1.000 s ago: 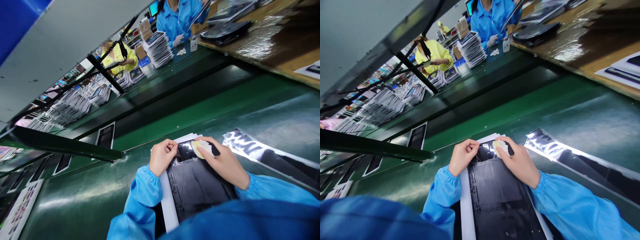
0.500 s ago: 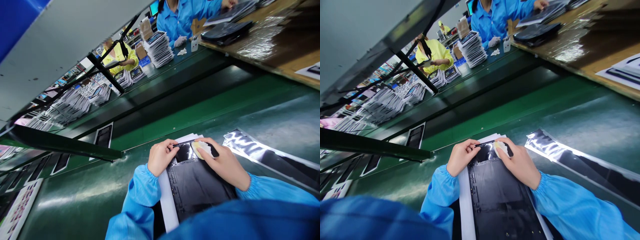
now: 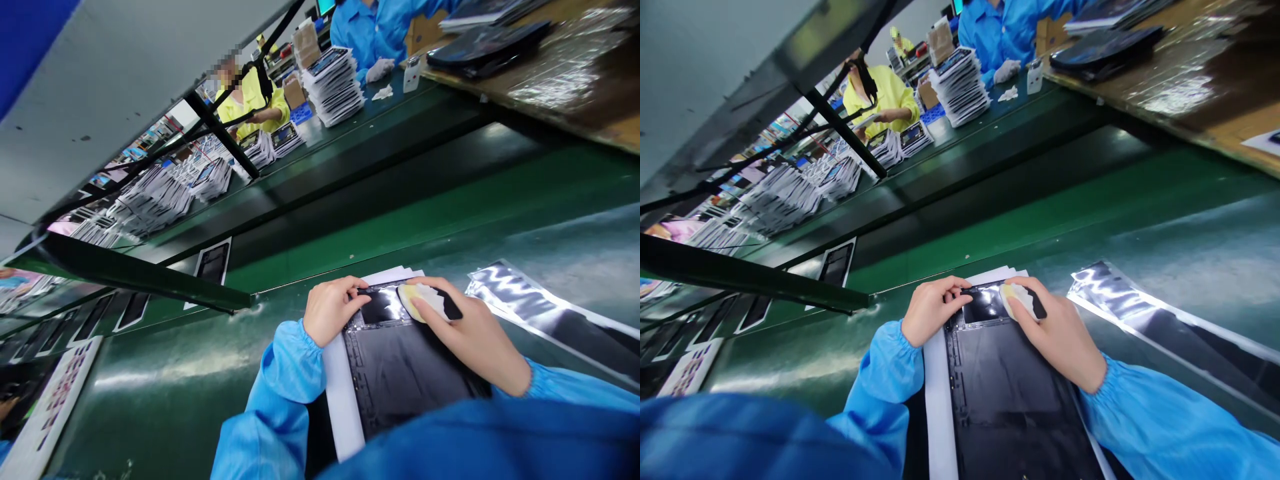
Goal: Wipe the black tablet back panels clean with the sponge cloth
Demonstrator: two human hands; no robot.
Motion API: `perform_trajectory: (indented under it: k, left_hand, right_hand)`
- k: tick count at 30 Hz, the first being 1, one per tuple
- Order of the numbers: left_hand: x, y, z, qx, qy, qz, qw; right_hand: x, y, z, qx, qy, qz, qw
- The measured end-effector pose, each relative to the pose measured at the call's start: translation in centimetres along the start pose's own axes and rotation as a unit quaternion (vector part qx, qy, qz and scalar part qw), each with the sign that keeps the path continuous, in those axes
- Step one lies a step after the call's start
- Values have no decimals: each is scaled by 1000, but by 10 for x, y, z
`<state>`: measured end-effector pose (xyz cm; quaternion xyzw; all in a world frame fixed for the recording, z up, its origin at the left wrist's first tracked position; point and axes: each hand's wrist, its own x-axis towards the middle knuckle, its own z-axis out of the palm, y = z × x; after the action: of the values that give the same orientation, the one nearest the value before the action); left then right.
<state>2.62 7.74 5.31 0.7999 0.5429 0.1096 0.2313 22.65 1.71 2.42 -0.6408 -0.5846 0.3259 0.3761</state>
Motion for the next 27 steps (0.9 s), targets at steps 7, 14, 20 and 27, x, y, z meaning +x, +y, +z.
perform_trajectory:
  k: [7, 14, 20, 27]
  left_hand:
    - [-2, -3, 3, -1, 4, 10, 1000]
    - [-7, 1, 4, 68, -5, 32, 997]
    - [-13, 8, 2, 266, 20, 81, 960]
    - [-37, -14, -2, 313, -13, 288, 905]
  right_hand:
    - [0, 3, 1, -6, 2, 1, 1000]
    - [1, 3, 3, -9, 9, -1, 1000]
    - [0, 2, 1, -1, 9, 3, 1000]
    - [0, 1, 2, -10, 4, 4, 1000]
